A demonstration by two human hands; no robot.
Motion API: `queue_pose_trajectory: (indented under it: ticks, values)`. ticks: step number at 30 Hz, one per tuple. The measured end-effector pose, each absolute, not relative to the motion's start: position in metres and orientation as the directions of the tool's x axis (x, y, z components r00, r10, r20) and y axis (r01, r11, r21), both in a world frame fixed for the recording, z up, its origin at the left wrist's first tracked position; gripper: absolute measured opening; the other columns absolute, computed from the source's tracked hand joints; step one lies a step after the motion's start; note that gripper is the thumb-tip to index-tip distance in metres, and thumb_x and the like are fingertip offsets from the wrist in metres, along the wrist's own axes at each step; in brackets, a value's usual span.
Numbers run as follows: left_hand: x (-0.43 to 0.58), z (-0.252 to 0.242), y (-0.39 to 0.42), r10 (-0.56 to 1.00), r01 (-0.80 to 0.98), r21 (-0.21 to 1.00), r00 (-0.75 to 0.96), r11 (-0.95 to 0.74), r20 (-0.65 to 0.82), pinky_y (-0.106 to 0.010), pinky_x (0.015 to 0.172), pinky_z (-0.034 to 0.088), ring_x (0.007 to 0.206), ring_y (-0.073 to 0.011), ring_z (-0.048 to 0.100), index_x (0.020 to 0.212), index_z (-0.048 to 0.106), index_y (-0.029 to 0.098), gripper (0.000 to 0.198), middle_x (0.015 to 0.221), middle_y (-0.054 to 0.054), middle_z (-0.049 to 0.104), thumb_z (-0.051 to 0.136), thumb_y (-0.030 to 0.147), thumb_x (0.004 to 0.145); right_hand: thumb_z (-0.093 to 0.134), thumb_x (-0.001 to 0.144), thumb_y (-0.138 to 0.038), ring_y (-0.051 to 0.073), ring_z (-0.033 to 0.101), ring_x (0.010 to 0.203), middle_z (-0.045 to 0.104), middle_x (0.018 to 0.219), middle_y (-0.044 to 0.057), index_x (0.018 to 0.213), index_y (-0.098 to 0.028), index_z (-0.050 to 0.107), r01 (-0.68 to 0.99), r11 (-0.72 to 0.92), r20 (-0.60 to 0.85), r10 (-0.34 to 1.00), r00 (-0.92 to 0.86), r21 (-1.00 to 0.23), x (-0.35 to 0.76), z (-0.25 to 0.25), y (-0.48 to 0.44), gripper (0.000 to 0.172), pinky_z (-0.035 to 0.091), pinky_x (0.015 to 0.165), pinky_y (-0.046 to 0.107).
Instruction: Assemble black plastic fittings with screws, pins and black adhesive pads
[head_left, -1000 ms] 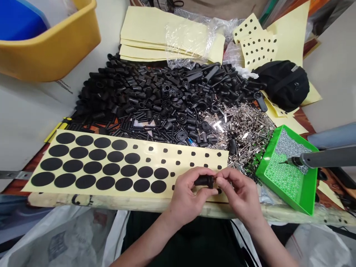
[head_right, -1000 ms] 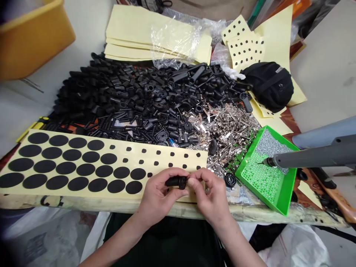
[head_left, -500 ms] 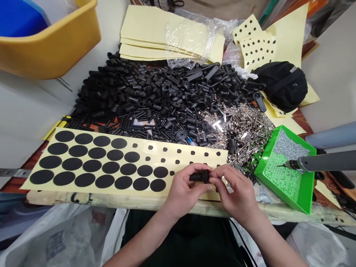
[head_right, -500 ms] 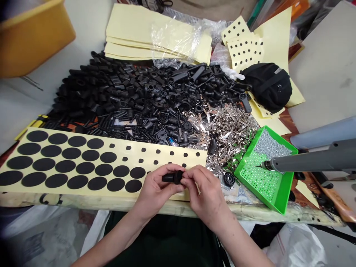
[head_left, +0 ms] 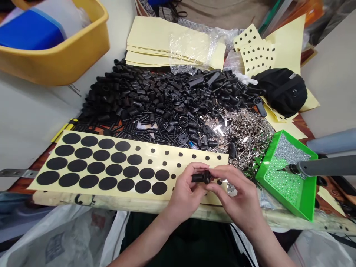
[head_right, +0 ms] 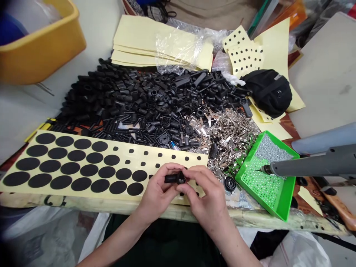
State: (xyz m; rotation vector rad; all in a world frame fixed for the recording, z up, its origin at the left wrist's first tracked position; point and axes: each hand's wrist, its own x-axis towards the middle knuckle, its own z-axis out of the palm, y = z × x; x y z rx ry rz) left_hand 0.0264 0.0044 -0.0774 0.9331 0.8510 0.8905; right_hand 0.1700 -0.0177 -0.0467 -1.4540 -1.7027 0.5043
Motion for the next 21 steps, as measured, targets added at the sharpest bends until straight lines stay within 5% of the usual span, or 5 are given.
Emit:
queue_pose_trajectory:
  ticks: [8,13,17,21]
  values:
    - [0.021,-0.082,0.004,0.843,-0.270,0.930,0.533,0.249,-0.071,-0.035,0.103,0.040,0.120,-0.0212,0.051,0.121,0.050,0.019,0.030,0.124,-0.009,0.057,0.048,0.021,0.091,0.071,0.076,-0.012,0.018,0.068,0.077,0.071,0.083,0.005,0.092,-0.022,0.071,0.584,0.283,0.335,0.942,-0.021,-0.760,0.178,-0.040,-0.018,0.018,0.058,0.067,0.030]
    - [0.028,-0.084,0.007,0.851,-0.229,0.904,0.477,0.361,-0.219,-0.030,0.078,0.051,0.087,-0.0176,0.063,0.100,0.058,0.016,0.016,0.097,-0.007,0.066,0.057,0.022,0.085,0.074,0.074,-0.014,0.018,0.068,0.077,0.071,0.083,0.004,0.088,-0.023,0.070,0.574,0.256,0.367,0.927,0.083,-0.778,0.179,-0.043,-0.024,0.016,0.058,0.068,0.031]
    - [0.033,-0.085,0.007,0.857,-0.282,0.857,0.424,0.432,-0.292,-0.024,0.054,0.050,0.055,-0.0102,0.057,0.094,0.061,0.013,0.022,0.076,-0.002,0.066,0.068,0.021,0.074,0.074,0.073,-0.014,0.016,0.067,0.072,0.071,0.083,0.003,0.102,-0.023,0.069,0.548,0.217,0.335,0.934,0.125,-0.808,0.186,-0.050,-0.025,0.031,0.058,0.069,0.029]
    - [0.034,-0.082,0.006,0.855,-0.292,0.854,0.435,0.431,-0.283,-0.024,0.054,0.051,0.053,-0.0092,0.058,0.089,0.062,0.012,0.020,0.073,-0.002,0.066,0.069,0.020,0.072,0.073,0.076,-0.021,0.016,0.065,0.072,0.069,0.083,0.004,0.102,-0.023,0.072,0.469,0.196,0.239,0.970,0.035,-0.861,0.193,-0.054,-0.022,0.026,0.058,0.065,0.029]
